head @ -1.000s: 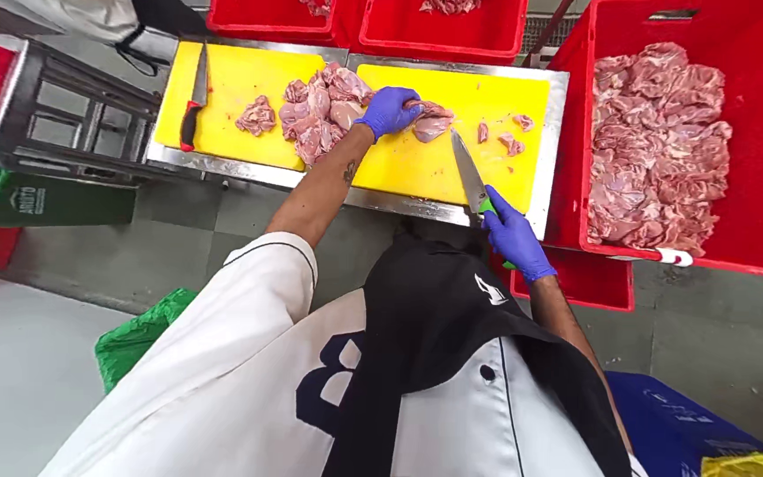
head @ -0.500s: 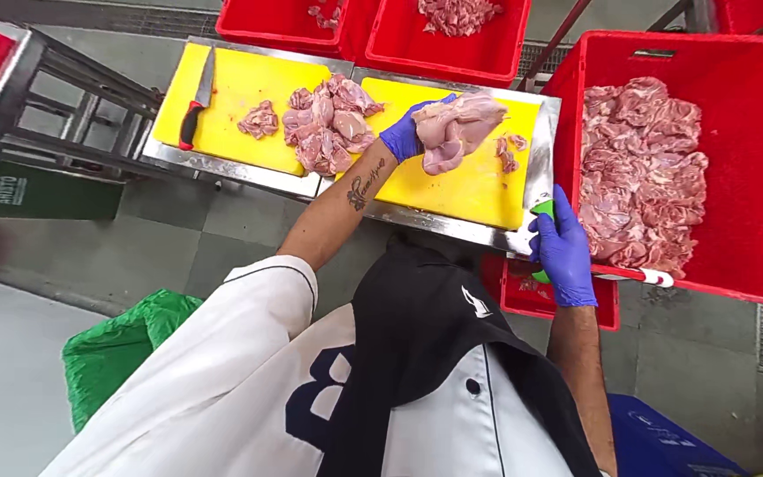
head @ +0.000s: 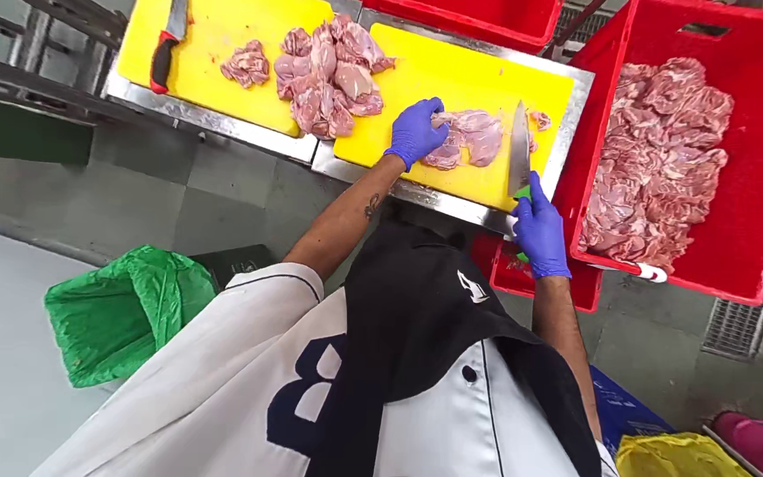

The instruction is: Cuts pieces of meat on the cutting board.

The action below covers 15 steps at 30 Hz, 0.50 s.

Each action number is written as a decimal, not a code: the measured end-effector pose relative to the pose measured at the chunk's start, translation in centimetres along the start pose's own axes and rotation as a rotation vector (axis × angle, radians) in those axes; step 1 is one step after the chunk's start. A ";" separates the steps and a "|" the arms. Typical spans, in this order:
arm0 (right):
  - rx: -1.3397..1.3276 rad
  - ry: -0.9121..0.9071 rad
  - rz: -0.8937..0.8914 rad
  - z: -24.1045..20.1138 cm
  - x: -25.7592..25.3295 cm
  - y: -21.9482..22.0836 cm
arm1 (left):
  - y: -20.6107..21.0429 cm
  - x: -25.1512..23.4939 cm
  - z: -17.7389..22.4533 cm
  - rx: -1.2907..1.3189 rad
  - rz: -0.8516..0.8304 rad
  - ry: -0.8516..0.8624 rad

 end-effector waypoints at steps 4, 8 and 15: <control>0.287 -0.243 -0.058 -4.2 1.7 -0.7 | 0.4 0.4 -0.3 0.011 0.018 -0.032; 0.425 -0.308 -0.102 -9.1 -3.1 3.8 | 0.4 0.5 0.1 -0.012 -0.017 -0.028; 0.373 -0.260 -0.113 -8.2 -1.8 5.0 | -1.1 -0.5 -0.8 -0.026 0.000 0.004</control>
Point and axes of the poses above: each hand's wrist, its own x-axis away from the middle knuckle, its own y-axis out of the palm, z = x × y, the point moved 2 cm from there along -x, towards the middle knuckle, and after that the axes turned 9 degrees about z, right-handed, at the moved point
